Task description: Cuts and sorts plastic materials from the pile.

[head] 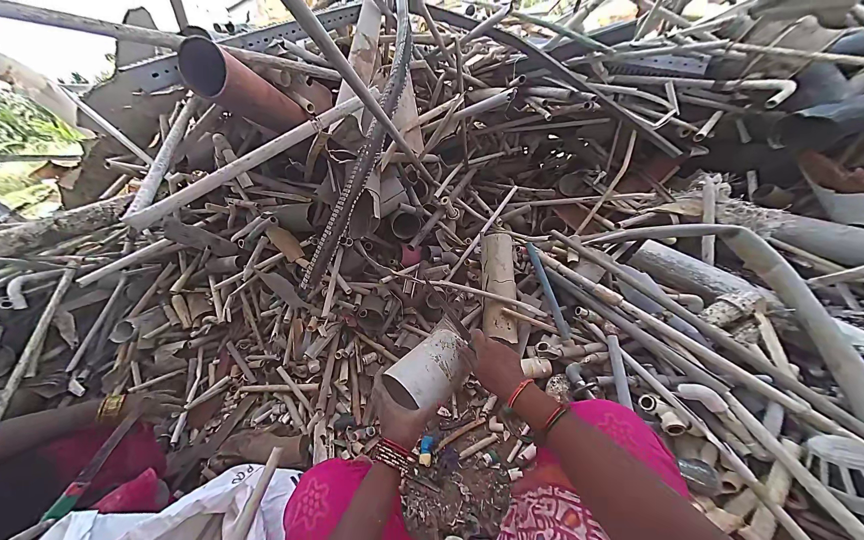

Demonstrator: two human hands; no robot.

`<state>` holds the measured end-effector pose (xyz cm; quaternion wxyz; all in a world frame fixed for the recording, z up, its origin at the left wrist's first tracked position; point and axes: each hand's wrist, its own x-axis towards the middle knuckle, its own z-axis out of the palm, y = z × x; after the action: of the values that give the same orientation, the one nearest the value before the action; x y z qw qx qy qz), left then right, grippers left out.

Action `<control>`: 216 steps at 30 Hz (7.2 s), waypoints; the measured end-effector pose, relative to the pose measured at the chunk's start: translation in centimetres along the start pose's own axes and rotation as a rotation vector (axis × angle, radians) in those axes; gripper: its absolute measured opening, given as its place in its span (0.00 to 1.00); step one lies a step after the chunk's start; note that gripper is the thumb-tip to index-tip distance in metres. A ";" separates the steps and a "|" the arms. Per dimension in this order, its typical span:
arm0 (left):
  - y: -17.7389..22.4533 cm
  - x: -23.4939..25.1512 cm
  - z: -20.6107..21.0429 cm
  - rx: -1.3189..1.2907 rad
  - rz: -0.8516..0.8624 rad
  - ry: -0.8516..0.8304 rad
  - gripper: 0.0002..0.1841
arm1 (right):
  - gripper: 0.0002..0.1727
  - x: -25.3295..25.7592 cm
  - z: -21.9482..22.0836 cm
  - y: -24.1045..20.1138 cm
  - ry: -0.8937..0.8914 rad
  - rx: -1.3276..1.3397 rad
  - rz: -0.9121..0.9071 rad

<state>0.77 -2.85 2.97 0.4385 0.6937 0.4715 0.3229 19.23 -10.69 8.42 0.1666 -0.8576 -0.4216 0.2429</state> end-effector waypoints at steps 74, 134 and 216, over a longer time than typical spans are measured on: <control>-5.5 1.6 0.4 0.677 1.355 0.160 0.27 | 0.26 -0.9 0.6 1.8 -0.128 -0.314 -0.231; -0.4 1.5 -8.1 -0.639 -0.153 -0.183 0.42 | 0.11 2.0 7.6 -1.1 -0.161 1.313 -0.159; -0.1 0.6 -0.8 0.506 -0.137 -0.327 0.62 | 0.31 0.1 5.8 2.2 -0.097 -0.202 -0.106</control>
<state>0.19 -2.04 3.20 0.3424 0.7903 0.5058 0.0491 17.49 -11.38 2.53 0.0711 -0.8338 -0.4962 0.2313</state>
